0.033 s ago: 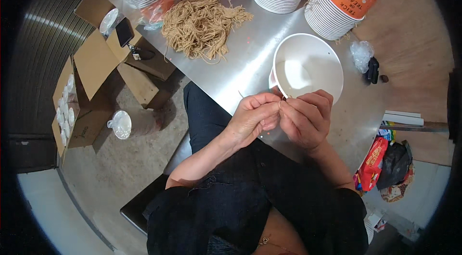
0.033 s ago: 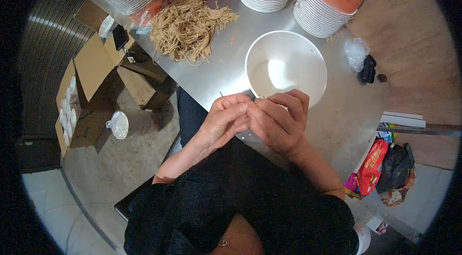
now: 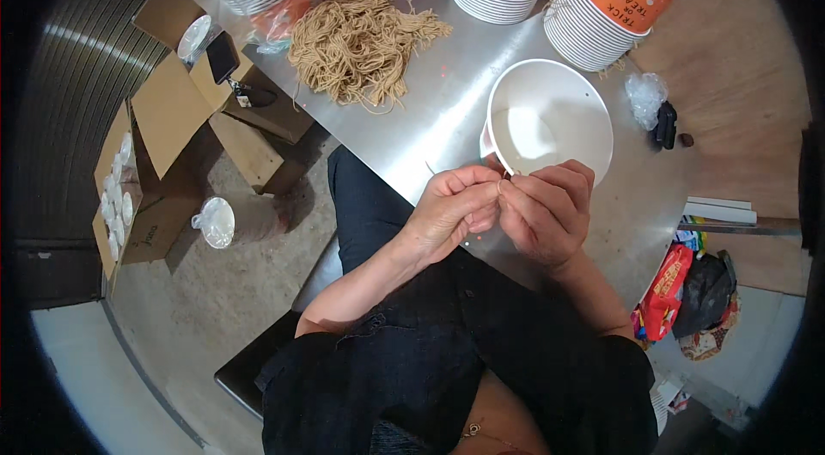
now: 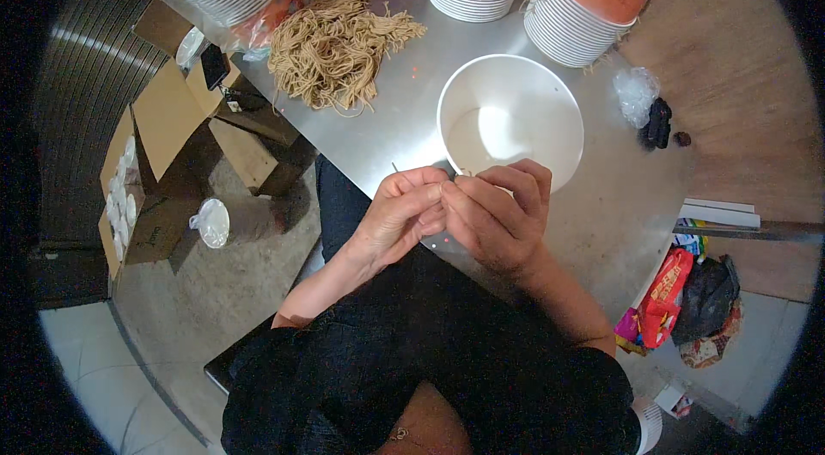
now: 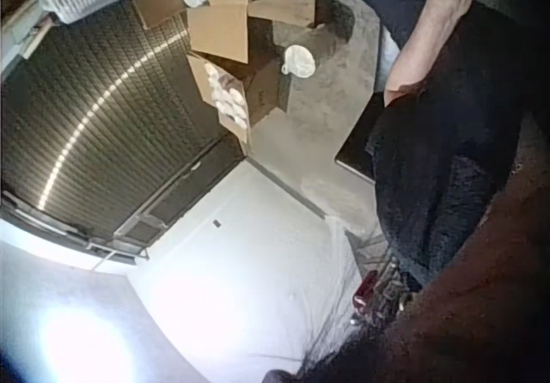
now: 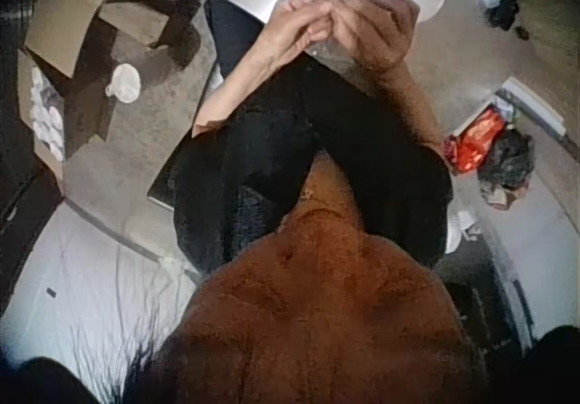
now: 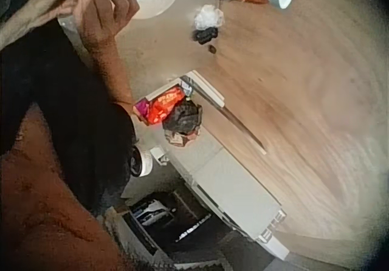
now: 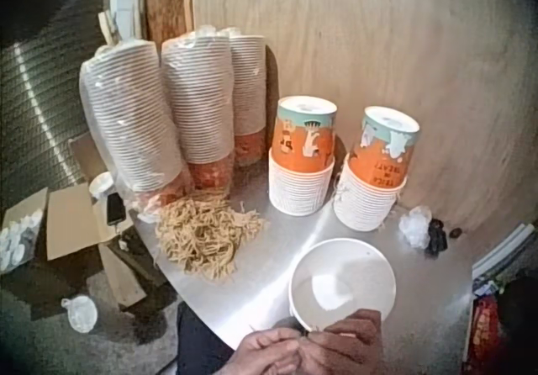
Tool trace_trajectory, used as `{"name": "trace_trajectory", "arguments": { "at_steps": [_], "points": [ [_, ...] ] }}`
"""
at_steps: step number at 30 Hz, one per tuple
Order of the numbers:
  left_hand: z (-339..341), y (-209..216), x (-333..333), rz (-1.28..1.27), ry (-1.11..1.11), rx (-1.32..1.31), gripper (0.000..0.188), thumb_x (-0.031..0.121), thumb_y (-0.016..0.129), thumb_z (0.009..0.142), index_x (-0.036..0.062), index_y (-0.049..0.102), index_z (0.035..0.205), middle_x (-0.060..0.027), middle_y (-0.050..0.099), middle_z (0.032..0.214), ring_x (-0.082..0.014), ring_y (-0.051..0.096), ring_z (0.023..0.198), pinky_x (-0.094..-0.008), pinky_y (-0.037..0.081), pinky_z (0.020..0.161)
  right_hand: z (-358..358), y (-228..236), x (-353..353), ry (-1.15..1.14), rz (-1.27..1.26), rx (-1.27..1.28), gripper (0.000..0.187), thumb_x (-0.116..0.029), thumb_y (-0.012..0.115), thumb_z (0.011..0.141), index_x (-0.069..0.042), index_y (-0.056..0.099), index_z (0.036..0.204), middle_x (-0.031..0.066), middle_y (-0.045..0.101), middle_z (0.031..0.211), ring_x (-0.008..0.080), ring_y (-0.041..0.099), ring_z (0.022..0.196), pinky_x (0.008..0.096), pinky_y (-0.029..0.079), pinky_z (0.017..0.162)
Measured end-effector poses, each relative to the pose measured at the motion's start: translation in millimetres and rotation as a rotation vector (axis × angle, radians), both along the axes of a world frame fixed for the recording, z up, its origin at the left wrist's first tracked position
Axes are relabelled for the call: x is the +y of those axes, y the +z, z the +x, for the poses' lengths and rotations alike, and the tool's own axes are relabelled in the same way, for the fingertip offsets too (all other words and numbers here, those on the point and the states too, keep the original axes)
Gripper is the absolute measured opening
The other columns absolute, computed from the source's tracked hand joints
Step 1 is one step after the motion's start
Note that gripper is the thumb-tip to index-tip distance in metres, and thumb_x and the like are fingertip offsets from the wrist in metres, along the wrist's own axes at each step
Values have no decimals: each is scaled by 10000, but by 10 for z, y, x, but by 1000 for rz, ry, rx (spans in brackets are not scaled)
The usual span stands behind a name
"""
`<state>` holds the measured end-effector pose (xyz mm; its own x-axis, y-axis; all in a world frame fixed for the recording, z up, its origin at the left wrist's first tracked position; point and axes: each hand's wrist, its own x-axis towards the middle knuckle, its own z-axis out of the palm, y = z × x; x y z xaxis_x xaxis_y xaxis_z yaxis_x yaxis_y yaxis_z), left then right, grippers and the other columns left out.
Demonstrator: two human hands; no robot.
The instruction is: The person threads strings through the rim holes of paper bowls by hand, ties the strings, and stacks the bowls on the table.
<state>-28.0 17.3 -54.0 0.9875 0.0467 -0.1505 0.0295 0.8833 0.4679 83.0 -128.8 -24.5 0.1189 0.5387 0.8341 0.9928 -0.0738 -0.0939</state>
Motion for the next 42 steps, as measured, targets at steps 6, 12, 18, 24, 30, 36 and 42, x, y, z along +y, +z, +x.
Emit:
{"name": "trace_trajectory", "arguments": {
  "at_steps": [6,12,18,24,30,36,42],
  "points": [
    [9,6,19,59,24,-1,133,95,658,1026,-21,667,1093,-12,633,845,-52,458,634,-207,367,562,-26,39,3,-2,-31,5,365,-116,820,705,-112,769,1066,-28,694,1097,196,624,965,416,463,848],
    [-25,69,50,136,41,7,30,40,632,1010,12,642,1017,4,589,788,-70,437,614,-233,331,556,-15,156,22,-92,-84,14,352,-107,806,694,-127,740,1040,-11,686,1108,232,627,1001,446,449,882],
    [-37,84,42,218,47,52,8,21,629,1003,18,633,1009,12,557,766,-72,421,604,-242,304,548,48,201,-18,-80,-173,6,275,-98,770,720,-126,704,986,17,676,1147,271,625,1061,481,437,917],
    [-63,89,53,243,33,74,21,9,618,1003,21,628,1016,14,551,767,-70,409,591,-244,292,536,84,289,-35,-93,-196,101,261,-79,746,704,-113,660,949,27,677,1200,300,610,1155,513,435,950],
    [-72,157,51,267,54,93,33,3,603,1002,20,626,1019,24,546,757,-60,395,577,-239,280,524,54,293,-28,-39,-241,44,298,-41,740,670,-103,664,952,28,691,1203,317,610,1174,515,437,952],
    [-114,127,26,466,55,100,34,2,617,990,16,622,1020,34,559,760,-35,402,551,-223,285,502,118,269,-72,-87,-146,127,270,-33,746,669,-98,679,923,25,697,1198,299,624,1134,482,442,937],
    [-125,158,26,470,59,108,25,14,606,1009,11,619,1031,32,567,776,-36,420,554,-214,307,506,88,333,-61,-141,-151,113,249,-54,736,698,-101,695,939,31,696,1193,299,626,1113,473,445,927]
  ]
}}
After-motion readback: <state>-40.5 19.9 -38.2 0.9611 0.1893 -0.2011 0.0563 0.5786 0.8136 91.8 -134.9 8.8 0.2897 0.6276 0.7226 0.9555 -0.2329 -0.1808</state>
